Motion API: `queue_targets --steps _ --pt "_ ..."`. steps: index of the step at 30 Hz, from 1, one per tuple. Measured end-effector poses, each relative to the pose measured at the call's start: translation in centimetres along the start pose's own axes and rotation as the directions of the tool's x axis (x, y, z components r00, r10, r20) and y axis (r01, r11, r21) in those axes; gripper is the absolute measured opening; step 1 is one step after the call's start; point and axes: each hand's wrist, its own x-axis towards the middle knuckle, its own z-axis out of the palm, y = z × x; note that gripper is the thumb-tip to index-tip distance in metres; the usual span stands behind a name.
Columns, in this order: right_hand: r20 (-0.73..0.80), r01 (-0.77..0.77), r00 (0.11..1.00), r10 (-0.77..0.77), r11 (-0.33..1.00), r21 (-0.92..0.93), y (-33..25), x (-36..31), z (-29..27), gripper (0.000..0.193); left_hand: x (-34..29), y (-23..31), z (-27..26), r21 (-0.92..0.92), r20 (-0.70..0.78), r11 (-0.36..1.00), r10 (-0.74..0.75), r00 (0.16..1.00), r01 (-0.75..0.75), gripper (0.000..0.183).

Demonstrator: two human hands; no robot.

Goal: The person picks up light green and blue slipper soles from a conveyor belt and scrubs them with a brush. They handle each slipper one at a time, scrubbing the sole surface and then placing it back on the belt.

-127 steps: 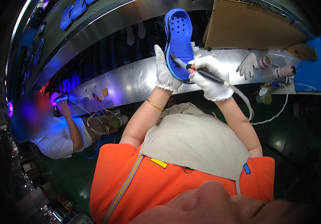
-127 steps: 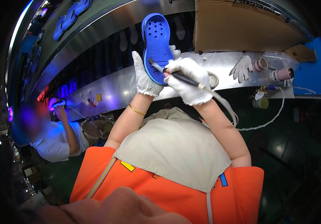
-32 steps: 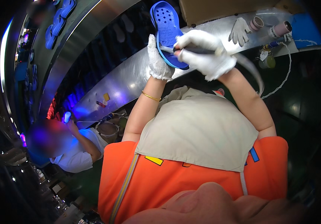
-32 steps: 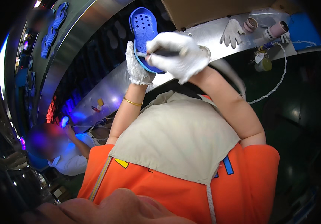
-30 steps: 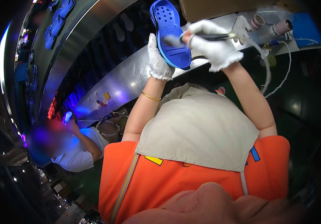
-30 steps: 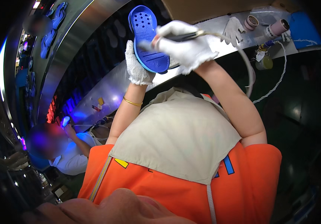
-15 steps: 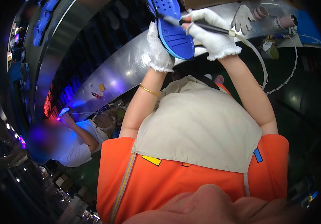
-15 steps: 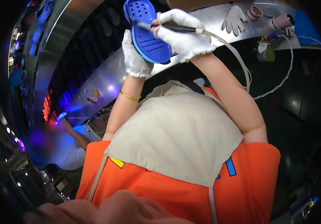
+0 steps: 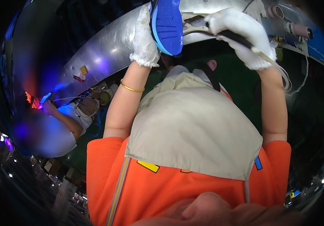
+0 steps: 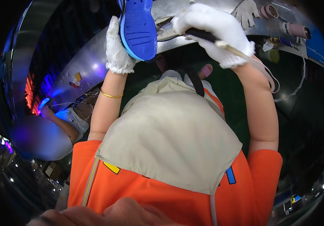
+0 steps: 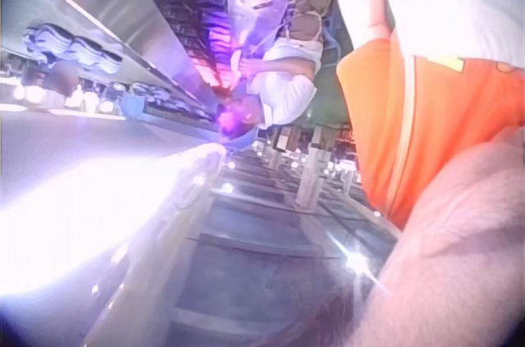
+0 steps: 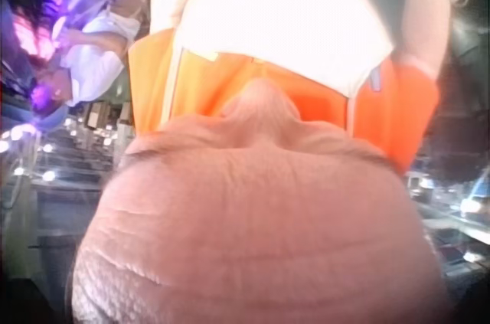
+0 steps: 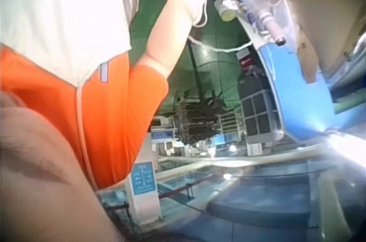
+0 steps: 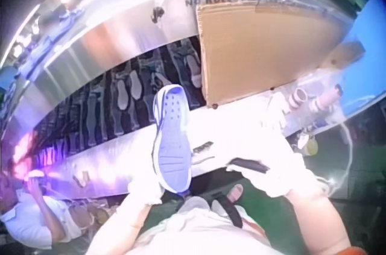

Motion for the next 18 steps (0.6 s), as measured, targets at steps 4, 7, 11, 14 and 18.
queue_targets --steps 4,7,11,14,18 --pt "-0.360 -0.127 0.918 0.166 0.984 0.128 0.8 -1.7 -1.0 0.020 -1.0 1.2 3.3 0.193 -0.054 0.979 0.072 0.996 -0.061 0.067" --pt "-0.604 -0.027 0.735 0.308 0.903 0.428 1.4 -3.0 -1.0 0.024 -0.8 4.2 7.7 0.528 0.005 0.823 0.242 0.970 -0.208 0.080" --pt "-0.607 -0.043 0.617 0.501 0.791 0.610 0.9 -4.3 -2.4 0.022 3.1 11.0 15.0 0.455 0.082 0.795 0.413 0.907 -0.402 0.066" --pt "-0.629 0.047 0.605 0.488 0.766 0.641 0.3 -3.9 -2.2 0.022 7.9 17.7 15.9 0.580 0.084 0.599 0.631 0.771 -0.553 0.055" --pt "-0.614 -0.021 0.632 0.472 0.803 0.596 0.4 -4.6 -1.2 0.024 13.6 25.0 8.5 0.760 0.465 -0.643 0.635 0.617 0.089 0.048"
